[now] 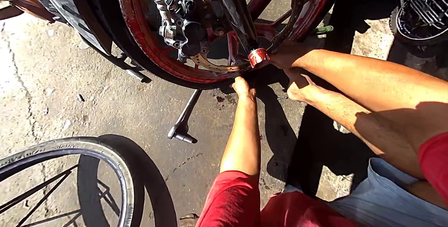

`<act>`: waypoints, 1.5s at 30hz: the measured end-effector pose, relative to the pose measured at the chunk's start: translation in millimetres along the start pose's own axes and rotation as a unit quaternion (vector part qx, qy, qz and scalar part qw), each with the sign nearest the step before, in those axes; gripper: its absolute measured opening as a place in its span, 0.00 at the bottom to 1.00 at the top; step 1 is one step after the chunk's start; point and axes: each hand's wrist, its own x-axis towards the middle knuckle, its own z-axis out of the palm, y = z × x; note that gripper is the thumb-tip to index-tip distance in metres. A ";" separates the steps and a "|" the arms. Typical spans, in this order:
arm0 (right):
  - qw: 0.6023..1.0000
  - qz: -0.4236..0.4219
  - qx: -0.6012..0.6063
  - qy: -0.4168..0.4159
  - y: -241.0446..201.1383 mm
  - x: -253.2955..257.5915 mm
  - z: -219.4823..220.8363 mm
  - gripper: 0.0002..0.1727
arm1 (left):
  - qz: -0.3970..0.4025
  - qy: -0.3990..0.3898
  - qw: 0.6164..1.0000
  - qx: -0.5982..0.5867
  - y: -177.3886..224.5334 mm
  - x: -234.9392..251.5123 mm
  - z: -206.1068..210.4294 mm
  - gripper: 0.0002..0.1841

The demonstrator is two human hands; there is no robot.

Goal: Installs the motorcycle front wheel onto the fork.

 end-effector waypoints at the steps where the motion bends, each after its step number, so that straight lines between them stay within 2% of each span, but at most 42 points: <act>1: 1.000 -0.012 -0.004 0.022 3.1 0.8 4.6 0.20 | 0.002 -0.003 1.000 0.003 -0.5 0.1 -0.4 0.20; 8: 1.000 -0.005 -0.006 0.029 0.7 1.3 2.5 0.23 | 0.008 0.002 1.000 0.024 1.8 -1.7 1.4 0.19; 14: 0.999 -0.015 -0.004 0.050 2.9 -0.1 3.5 0.23 | -0.037 -0.028 0.999 -0.011 2.6 -0.2 3.6 0.21; 20: 0.996 -0.037 -0.011 0.077 1.7 4.8 10.3 0.21 | -0.013 0.026 1.000 -0.002 4.9 1.3 3.4 0.24; 23: 0.999 -0.021 0.006 0.043 -7.4 4.4 1.1 0.21 | 0.013 0.042 0.999 0.024 4.9 -3.8 -1.3 0.25; 27: 1.000 0.003 0.004 0.005 -11.9 3.4 -2.6 0.22 | 0.007 -0.024 0.999 0.029 5.4 -5.9 -13.0 0.20; 28: 1.000 0.020 0.021 0.009 -18.1 -1.3 -0.2 0.21 | -0.004 -0.045 0.998 0.034 6.1 -5.9 -18.3 0.19; 30: 0.991 0.073 0.074 0.080 -43.5 -19.4 6.8 0.15 | -0.034 -0.087 0.995 0.046 13.7 -3.6 -35.4 0.18; 31: 0.988 0.104 0.092 0.074 -58.4 -26.3 -1.5 0.16 | -0.037 -0.099 0.993 0.050 21.0 -1.7 -49.0 0.19; 32: 0.984 0.128 0.103 0.063 -75.3 -33.7 -15.4 0.16 | -0.003 -0.092 0.994 0.051 30.2 -0.7 -63.2 0.21; 33: 0.982 0.147 0.114 0.027 -90.9 -40.2 -38.2 0.17 | 0.064 -0.089 0.993 0.038 43.3 2.3 -76.9 0.25; 35: 0.969 0.167 0.153 -0.104 -111.2 -38.2 -87.7 0.17 | 0.217 -0.080 0.973 -0.025 79.2 19.6 -89.4 0.35; 37: 0.947 0.145 0.218 -0.185 -108.7 -22.1 -100.6 0.17 | 0.324 -0.153 0.931 -0.069 109.4 44.2 -93.9 0.46; 38: 0.932 0.140 0.276 -0.190 -101.7 -15.5 -92.4 0.17 | 0.373 -0.148 0.914 -0.067 116.8 55.4 -90.0 0.46; 40: 0.862 0.224 0.414 -0.189 -101.0 -15.3 -70.7 0.21 | 0.425 -0.112 0.896 -0.059 119.4 62.6 -82.7 0.44; 41: 0.842 0.259 0.445 -0.164 -110.5 -21.8 -66.3 0.20 | 0.445 -0.085 0.890 -0.057 118.9 61.9 -78.8 0.41; 43: 0.820 0.284 0.482 -0.118 -132.7 -34.7 -57.6 0.16 | 0.473 -0.028 0.879 -0.048 117.9 62.7 -71.2 0.37; 45: 0.817 0.293 0.492 -0.071 -153.6 -41.5 -39.4 0.14 | 0.487 -0.002 0.872 -0.040 115.1 63.6 -70.0 0.35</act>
